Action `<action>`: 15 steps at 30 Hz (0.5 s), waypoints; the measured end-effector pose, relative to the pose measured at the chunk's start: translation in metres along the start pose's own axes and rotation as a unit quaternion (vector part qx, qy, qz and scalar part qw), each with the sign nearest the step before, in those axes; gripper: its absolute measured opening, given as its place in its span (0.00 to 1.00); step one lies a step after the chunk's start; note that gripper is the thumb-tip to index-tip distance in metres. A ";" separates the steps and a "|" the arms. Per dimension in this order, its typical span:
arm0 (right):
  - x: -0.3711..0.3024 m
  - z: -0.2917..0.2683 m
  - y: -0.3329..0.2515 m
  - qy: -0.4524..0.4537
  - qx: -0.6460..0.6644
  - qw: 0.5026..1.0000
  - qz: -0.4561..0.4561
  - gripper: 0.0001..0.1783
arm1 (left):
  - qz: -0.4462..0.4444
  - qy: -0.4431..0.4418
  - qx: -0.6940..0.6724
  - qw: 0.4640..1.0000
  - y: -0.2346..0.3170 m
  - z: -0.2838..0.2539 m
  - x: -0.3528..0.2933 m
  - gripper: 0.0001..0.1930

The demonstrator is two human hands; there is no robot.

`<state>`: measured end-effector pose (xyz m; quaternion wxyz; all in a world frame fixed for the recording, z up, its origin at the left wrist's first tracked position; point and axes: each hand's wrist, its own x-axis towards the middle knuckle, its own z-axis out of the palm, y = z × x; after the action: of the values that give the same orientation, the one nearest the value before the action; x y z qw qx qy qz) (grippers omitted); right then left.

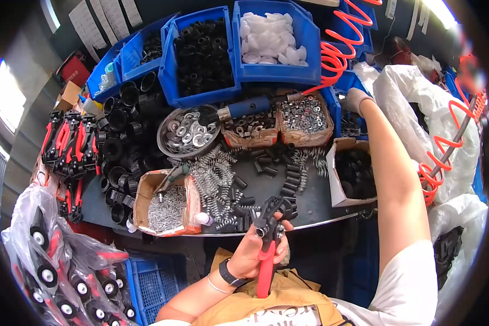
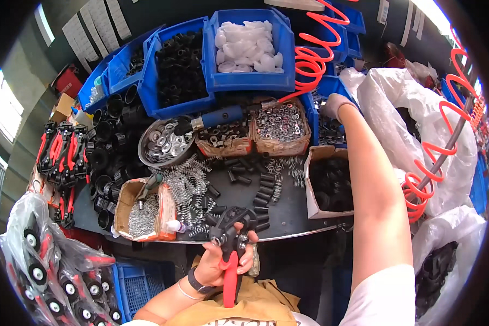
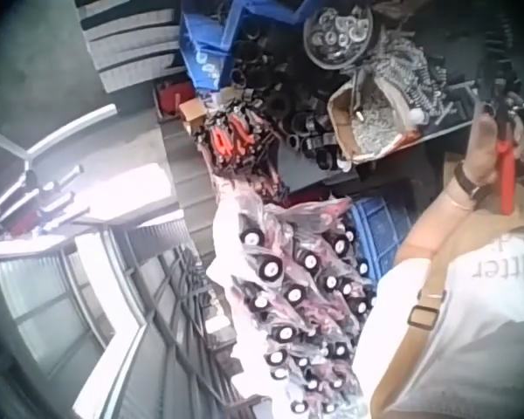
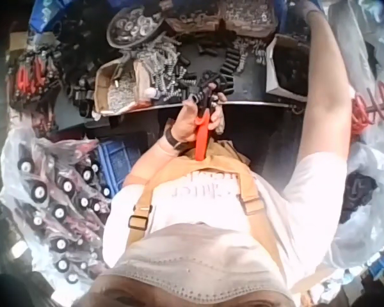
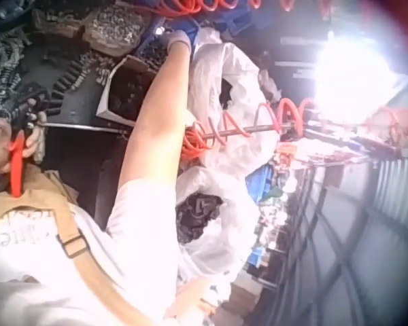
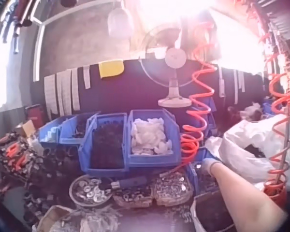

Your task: The person assembles caulking guns by fitting internal components, applying lubricant, tightening screws with a power screwdriver, and attaching the barrel tube. The person then inserts the completed caulking gun into a plastic bag, places it onto a pile, and begins assembling another.

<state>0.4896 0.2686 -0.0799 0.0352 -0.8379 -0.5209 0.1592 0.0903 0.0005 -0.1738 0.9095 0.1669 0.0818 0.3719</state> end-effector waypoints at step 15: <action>-0.408 0.104 -0.025 -0.292 0.769 0.565 -0.069 0.13 | 0.072 0.110 0.177 0.975 -0.016 0.051 -0.010 0.19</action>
<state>0.2705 -0.0915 -0.0793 0.5230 -0.3637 -0.2394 0.7327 0.1077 -0.0292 -0.1316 0.8218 0.2889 0.2332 0.4322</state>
